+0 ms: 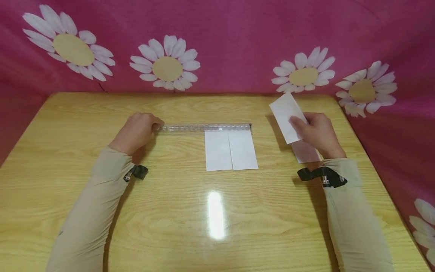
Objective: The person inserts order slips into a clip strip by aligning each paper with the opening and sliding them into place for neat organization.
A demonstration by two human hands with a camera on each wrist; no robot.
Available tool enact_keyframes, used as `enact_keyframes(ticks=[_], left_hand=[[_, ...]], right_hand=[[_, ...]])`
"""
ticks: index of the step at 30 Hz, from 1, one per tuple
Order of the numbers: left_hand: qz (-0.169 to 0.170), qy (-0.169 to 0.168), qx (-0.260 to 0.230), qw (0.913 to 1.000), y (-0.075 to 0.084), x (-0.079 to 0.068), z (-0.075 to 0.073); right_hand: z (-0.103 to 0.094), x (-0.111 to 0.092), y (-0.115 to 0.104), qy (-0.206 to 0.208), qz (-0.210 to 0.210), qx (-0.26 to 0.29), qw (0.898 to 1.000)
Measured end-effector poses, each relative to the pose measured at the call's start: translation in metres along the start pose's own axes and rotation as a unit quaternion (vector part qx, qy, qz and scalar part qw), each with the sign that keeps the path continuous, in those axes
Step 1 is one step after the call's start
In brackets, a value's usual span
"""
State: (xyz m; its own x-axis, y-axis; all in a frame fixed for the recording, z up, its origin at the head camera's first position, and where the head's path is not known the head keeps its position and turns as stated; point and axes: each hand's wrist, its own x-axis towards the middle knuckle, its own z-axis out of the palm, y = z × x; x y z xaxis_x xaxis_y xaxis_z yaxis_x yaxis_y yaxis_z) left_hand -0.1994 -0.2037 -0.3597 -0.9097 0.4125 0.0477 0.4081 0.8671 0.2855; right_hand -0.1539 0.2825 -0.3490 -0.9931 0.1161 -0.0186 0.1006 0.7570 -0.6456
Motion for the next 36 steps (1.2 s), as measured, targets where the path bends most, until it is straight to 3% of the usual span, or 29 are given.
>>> enact_keyframes(ticks=[9, 22, 36], left_hand=[[0.010, 0.010, -0.002, 0.9999, -0.001, 0.000, 0.000], [0.012, 0.005, -0.002, 0.9999, -0.002, 0.000, 0.001], [0.021, 0.017, 0.005, 0.9996, -0.003, 0.001, 0.003]], right_hand=[[0.016, -0.001, -0.014, 0.010, -0.014, 0.045, 0.999], [0.042, -0.010, -0.057, 0.017, -0.031, 0.086, 0.996], [0.079, -0.009, -0.087, -0.043, -0.031, 0.104, 0.993]])
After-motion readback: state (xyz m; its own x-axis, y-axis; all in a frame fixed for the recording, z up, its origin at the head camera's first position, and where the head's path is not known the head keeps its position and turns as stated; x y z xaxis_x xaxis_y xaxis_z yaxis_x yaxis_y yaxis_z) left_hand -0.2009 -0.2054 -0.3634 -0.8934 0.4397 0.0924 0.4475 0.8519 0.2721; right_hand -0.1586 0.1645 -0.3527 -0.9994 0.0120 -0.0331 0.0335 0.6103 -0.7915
